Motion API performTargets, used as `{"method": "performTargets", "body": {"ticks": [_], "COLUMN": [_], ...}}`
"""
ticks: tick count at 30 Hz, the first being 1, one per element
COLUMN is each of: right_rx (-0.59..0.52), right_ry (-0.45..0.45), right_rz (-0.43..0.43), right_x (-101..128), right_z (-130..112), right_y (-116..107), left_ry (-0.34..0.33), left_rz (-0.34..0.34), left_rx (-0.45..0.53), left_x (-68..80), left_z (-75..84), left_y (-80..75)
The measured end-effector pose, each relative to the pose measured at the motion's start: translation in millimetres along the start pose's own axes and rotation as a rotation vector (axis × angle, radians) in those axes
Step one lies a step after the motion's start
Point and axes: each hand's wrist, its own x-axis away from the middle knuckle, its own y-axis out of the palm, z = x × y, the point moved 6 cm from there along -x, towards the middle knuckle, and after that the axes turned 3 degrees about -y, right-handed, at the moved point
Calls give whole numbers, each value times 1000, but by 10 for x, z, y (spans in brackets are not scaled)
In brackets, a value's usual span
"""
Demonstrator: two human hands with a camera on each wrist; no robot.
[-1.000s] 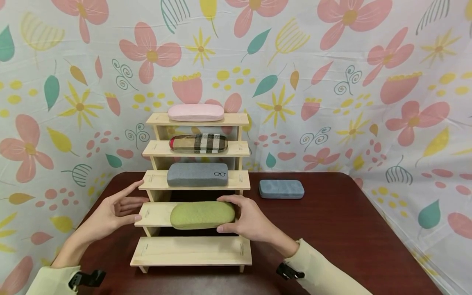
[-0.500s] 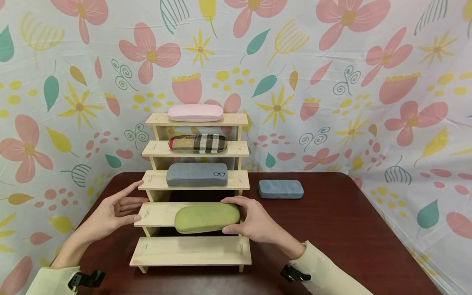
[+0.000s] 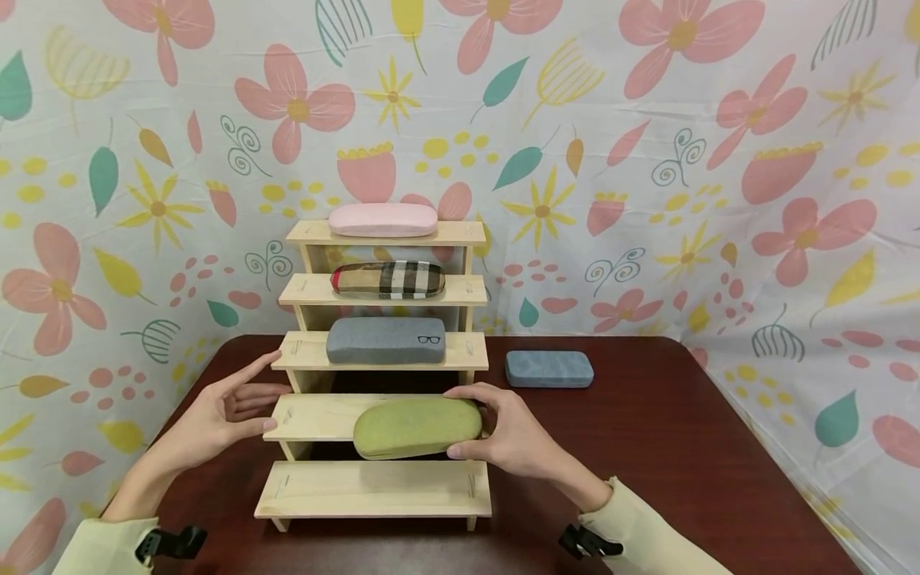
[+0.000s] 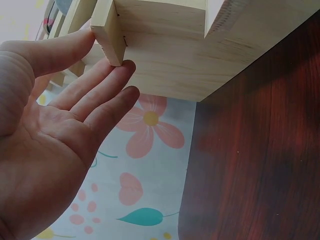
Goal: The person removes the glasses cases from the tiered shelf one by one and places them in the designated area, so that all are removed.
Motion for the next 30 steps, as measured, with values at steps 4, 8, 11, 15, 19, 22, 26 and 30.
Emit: {"method": "performTargets", "body": {"ticks": [4,8,11,15,19,22,26,30], "right_rx": [59,81,42,-15,-22,-1,25,52], "right_ry": [-16,-5,8,18,31,48,76,89], "right_rz": [10,24,26,30,44,60,80,89], "right_x": [30,57,83,124,162,201,265,336], "right_z": [-9,2,20,20,-4,-20,-26,-30], "right_y": [-31,-72,-105,-159,-229,-292,-391,-498], "left_ry": [-9,-12,-11,-14,-13,-7,-5,-9], "left_rz": [1,2,1,1,-1,-6,-9,-10], "left_rx": [1,7,8,6,10,15,20,21], "left_x": [-2,2,3,0,-5,-10,-9,-4], "left_z": [-5,-2,3,14,19,19,19,26], "left_y": [5,7,5,5,7,9,9,10]}}
